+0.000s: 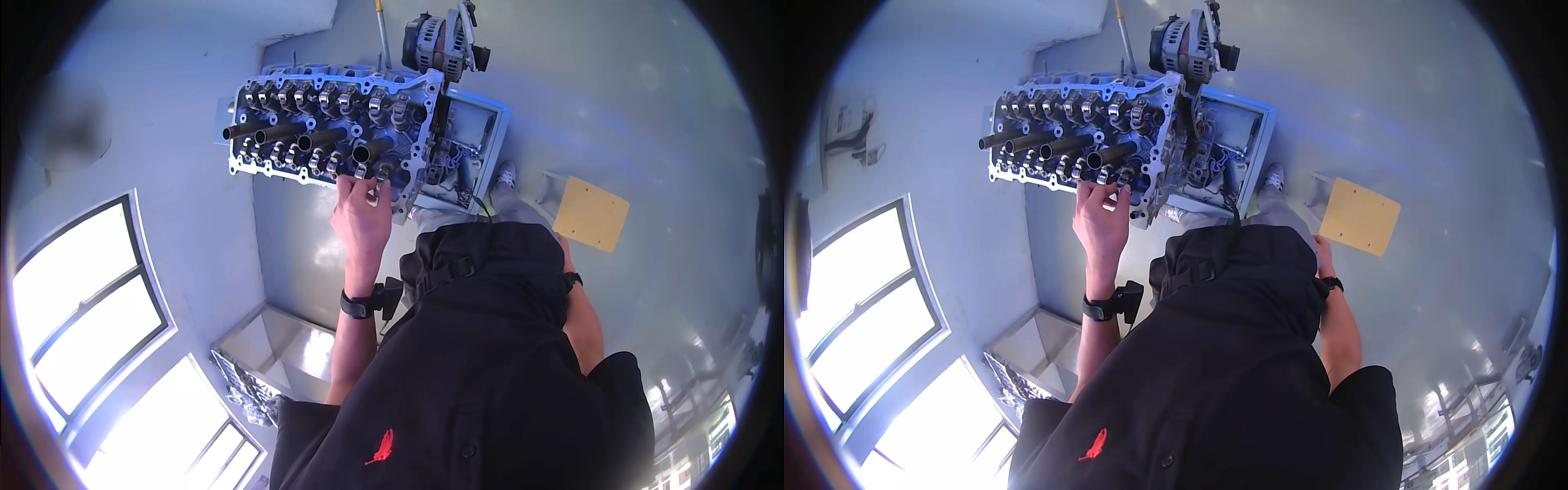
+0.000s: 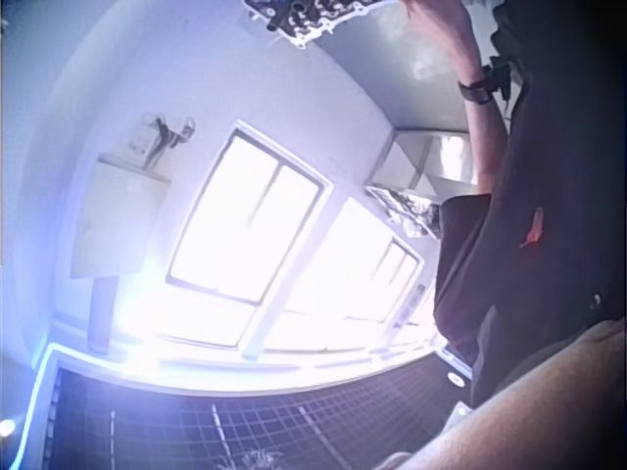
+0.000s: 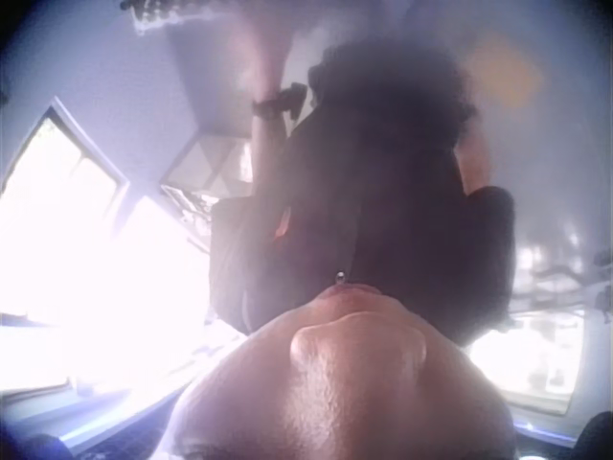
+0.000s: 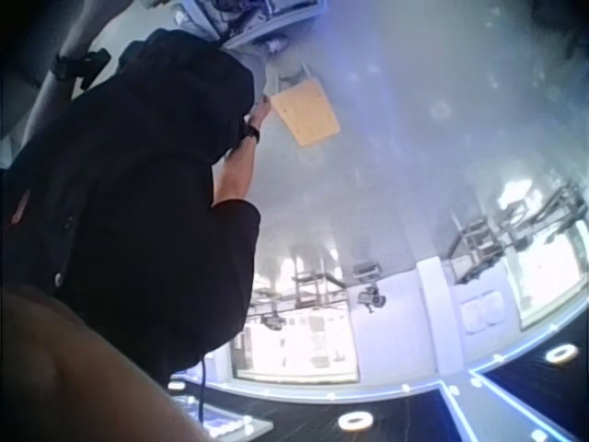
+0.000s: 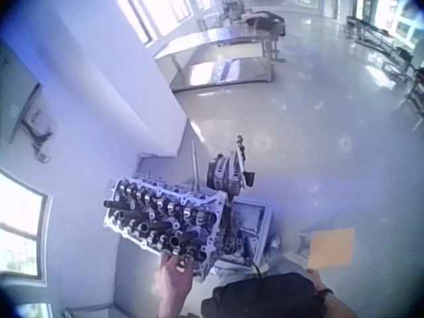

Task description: The person removes a camshaft and a valve cover from a disassembled engine block. They place the parts on a nearby workbench, then return to the engine to remove a bolt and place it on the workbench. The person walks around the room and returns to the engine to continue removing parts.

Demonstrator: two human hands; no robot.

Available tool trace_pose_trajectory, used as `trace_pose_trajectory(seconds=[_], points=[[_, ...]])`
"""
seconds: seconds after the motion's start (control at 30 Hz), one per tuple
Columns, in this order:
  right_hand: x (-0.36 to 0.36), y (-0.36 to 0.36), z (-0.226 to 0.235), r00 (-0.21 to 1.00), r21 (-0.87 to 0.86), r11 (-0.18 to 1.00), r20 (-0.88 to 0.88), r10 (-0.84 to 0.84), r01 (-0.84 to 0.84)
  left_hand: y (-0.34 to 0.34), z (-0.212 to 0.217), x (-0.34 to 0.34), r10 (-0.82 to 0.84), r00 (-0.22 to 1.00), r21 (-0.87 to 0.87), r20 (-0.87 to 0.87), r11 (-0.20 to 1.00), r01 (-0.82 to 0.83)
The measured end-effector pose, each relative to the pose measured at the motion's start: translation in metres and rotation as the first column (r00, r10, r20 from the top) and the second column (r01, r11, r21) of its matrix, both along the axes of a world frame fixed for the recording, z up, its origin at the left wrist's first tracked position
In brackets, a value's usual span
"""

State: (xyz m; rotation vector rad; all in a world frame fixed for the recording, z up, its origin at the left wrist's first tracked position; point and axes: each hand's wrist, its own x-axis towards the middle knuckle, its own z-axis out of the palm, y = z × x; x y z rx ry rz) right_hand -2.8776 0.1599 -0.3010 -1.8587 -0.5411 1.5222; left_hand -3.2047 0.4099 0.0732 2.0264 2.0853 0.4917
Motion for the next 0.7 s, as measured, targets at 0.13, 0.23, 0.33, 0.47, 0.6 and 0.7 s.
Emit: trace_pose_trajectory(seconds=[0.13,0.23,0.33,0.47,0.6,0.7], points=[[0.001,-0.021,-0.044,0.999,-0.090,0.996,-0.037,-0.019,0.015,0.000,0.000,-0.001,-0.016,1.000,-0.016,0.023,1.000,0.017],[0.003,-0.020,-0.044,1.000,-0.089,0.996,-0.020,-0.022,0.020,-0.005,-0.001,-0.005,-0.015,0.999,-0.008,0.037,1.000,0.015],[0.008,-0.008,-0.035,0.998,-0.005,0.998,-0.008,-0.065,0.065,-0.007,0.001,-0.008,0.008,1.000,0.006,0.028,1.000,-0.008],[0.017,0.009,-0.016,0.998,0.015,0.999,-0.036,-0.049,0.050,0.000,0.003,-0.003,0.011,0.998,-0.007,0.059,1.000,-0.010],[0.037,0.006,-0.003,0.991,-0.055,0.990,0.034,-0.126,0.128,0.009,0.006,0.014,-0.087,0.996,0.047,0.025,0.995,0.085],[0.018,0.016,-0.004,0.744,-0.033,0.914,0.569,0.350,-0.405,0.025,0.008,0.019,-0.113,0.993,0.098,0.033,0.989,0.109]])
